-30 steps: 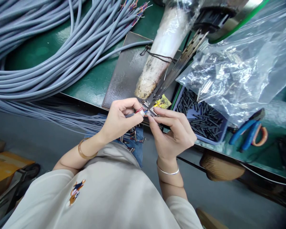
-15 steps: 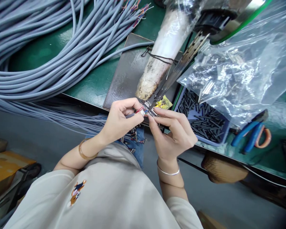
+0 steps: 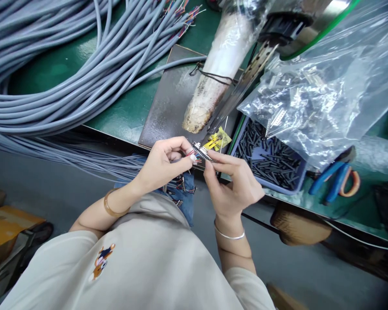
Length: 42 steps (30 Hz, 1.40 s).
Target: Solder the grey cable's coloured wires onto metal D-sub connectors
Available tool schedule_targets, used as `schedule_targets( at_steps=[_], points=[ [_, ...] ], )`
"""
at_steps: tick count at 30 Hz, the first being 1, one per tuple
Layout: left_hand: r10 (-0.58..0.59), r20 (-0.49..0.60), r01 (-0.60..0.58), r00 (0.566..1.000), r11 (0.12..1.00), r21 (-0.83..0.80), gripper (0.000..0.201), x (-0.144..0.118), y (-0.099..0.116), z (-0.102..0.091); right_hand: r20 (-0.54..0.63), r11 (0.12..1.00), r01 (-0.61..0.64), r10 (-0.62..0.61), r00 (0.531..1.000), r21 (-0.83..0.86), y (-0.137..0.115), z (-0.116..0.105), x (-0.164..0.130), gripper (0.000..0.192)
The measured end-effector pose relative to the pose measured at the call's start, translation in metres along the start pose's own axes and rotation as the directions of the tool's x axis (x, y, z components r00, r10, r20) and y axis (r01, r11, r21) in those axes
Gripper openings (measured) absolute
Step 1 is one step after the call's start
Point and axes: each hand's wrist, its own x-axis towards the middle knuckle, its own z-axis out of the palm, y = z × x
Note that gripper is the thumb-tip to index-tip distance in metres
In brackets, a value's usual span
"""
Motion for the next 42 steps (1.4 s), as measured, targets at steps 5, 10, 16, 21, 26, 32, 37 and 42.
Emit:
schedule_targets(
  at_steps=[5, 10, 16, 21, 26, 32, 37, 42],
  points=[
    [0.096, 0.073, -0.085, 0.993, 0.987, -0.140, 0.022, -0.011, -0.001, -0.004, 0.138, 0.926, -0.320, 0.297, 0.945, 0.200, -0.005, -0.006, -0.003, 0.008],
    [0.131, 0.088, -0.120, 0.987, 0.986, -0.117, 0.011, -0.016, -0.009, -0.010, -0.363, 0.976, -0.110, 0.174, 0.915, 0.189, -0.005, -0.008, -0.007, 0.012],
    [0.145, 0.047, -0.137, 0.988, 0.980, -0.145, 0.008, -0.018, -0.008, -0.011, -0.343, 0.967, -0.153, 0.216, 0.914, 0.203, -0.013, -0.008, -0.013, 0.027],
    [0.119, 0.084, -0.103, 0.989, 0.979, -0.174, 0.022, -0.019, -0.005, -0.007, 0.014, 0.894, -0.337, 0.349, 0.937, 0.296, -0.019, -0.001, -0.022, 0.007],
    [0.124, 0.091, -0.106, 0.988, 0.978, -0.177, 0.026, -0.020, -0.009, -0.005, -0.023, 0.926, -0.276, 0.291, 0.956, 0.259, -0.016, 0.007, -0.019, 0.012],
    [0.060, -0.022, -0.062, 0.998, 0.990, -0.128, 0.030, -0.018, -0.013, -0.001, -0.105, 1.000, -0.025, 0.026, 0.994, 0.005, -0.010, 0.012, -0.019, 0.025],
    [0.129, -0.169, -0.136, 0.977, 0.990, -0.032, 0.022, -0.012, -0.011, 0.004, -0.049, 0.992, -0.087, 0.092, 0.995, 0.095, -0.007, 0.016, -0.020, 0.017],
    [0.191, -0.237, -0.187, 0.953, 0.981, 0.039, 0.012, -0.008, -0.011, 0.009, -0.028, 0.992, -0.069, 0.072, 0.997, 0.105, -0.007, 0.016, -0.014, 0.020]
  ],
)
